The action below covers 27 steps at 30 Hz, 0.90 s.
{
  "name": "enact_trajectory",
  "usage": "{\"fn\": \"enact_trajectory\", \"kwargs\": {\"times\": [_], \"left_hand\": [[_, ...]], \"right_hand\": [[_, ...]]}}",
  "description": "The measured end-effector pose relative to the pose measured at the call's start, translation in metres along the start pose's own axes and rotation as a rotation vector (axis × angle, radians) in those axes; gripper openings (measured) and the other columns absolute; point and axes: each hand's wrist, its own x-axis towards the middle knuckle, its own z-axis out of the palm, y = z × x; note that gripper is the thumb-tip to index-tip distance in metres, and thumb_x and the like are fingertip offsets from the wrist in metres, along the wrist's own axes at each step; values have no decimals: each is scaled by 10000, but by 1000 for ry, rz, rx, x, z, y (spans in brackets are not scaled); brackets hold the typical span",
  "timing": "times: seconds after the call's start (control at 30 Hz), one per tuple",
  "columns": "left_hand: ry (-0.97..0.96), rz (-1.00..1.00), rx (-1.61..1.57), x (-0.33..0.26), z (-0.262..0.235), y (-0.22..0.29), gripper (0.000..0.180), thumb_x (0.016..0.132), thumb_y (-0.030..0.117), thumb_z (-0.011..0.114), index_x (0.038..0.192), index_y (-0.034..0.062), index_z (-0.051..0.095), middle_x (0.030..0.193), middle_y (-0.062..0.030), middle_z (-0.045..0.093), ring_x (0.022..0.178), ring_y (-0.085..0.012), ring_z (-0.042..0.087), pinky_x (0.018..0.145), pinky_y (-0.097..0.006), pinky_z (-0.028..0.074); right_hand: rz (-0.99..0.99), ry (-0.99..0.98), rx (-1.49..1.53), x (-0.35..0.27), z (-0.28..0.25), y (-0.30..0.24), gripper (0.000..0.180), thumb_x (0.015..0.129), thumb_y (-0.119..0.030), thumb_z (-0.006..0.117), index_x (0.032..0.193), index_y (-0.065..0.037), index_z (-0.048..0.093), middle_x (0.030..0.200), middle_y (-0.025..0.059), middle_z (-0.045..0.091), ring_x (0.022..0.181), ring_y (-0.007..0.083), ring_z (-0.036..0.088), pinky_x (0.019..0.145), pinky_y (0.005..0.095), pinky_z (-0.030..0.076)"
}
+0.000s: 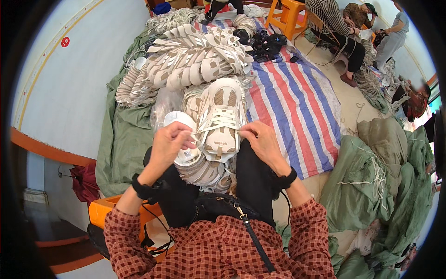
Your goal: Insert and thread laces through the eyelets of a shoe component.
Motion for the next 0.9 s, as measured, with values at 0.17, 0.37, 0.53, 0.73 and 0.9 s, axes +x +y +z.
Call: {"fn": "enact_trajectory", "kwargs": {"times": [0.17, 0.37, 0.53, 0.73, 0.9], "left_hand": [[123, 177, 371, 11, 17, -4, 118, 877, 91, 645, 963, 10, 647, 754, -15, 647, 634, -83, 576, 572, -237, 451], [318, 570, 477, 17, 26, -4, 57, 891, 52, 617, 896, -2, 601, 692, -19, 565, 571, -98, 531, 543, -257, 437], [163, 239, 149, 16, 32, -17, 89, 934, 37, 543, 976, -4, 610, 743, -55, 622, 592, -126, 630, 534, -249, 478], [88, 275, 182, 14, 24, -27, 138, 922, 17, 534, 1023, -10, 624, 779, -90, 656, 675, -152, 690, 571, -262, 515], [137, 244, 123, 15, 25, -19, 86, 942, -6, 472, 984, -3, 547, 713, -85, 608, 639, -162, 681, 543, -286, 507]], "right_hand": [[-7, 96, -91, 10, 5, 7, 86, 835, -119, 646, 858, -49, 691, 821, 116, 632, 752, 307, 627, 652, 386, 479], [-39, 62, -203, 9, 3, -8, 71, 832, -111, 643, 842, -51, 681, 785, 115, 602, 743, 308, 621, 640, 401, 474], [-257, 48, -369, 24, 17, -2, 36, 814, -95, 669, 805, -60, 669, 766, 90, 603, 715, 242, 625, 609, 365, 483], [213, -30, 112, 20, 6, 5, 135, 809, -127, 729, 854, -39, 637, 771, 53, 599, 645, 142, 581, 553, 260, 452], [-366, 0, -235, 27, 19, -38, 182, 806, -131, 704, 956, -71, 622, 814, 112, 552, 707, 284, 594, 631, 382, 479]]}}
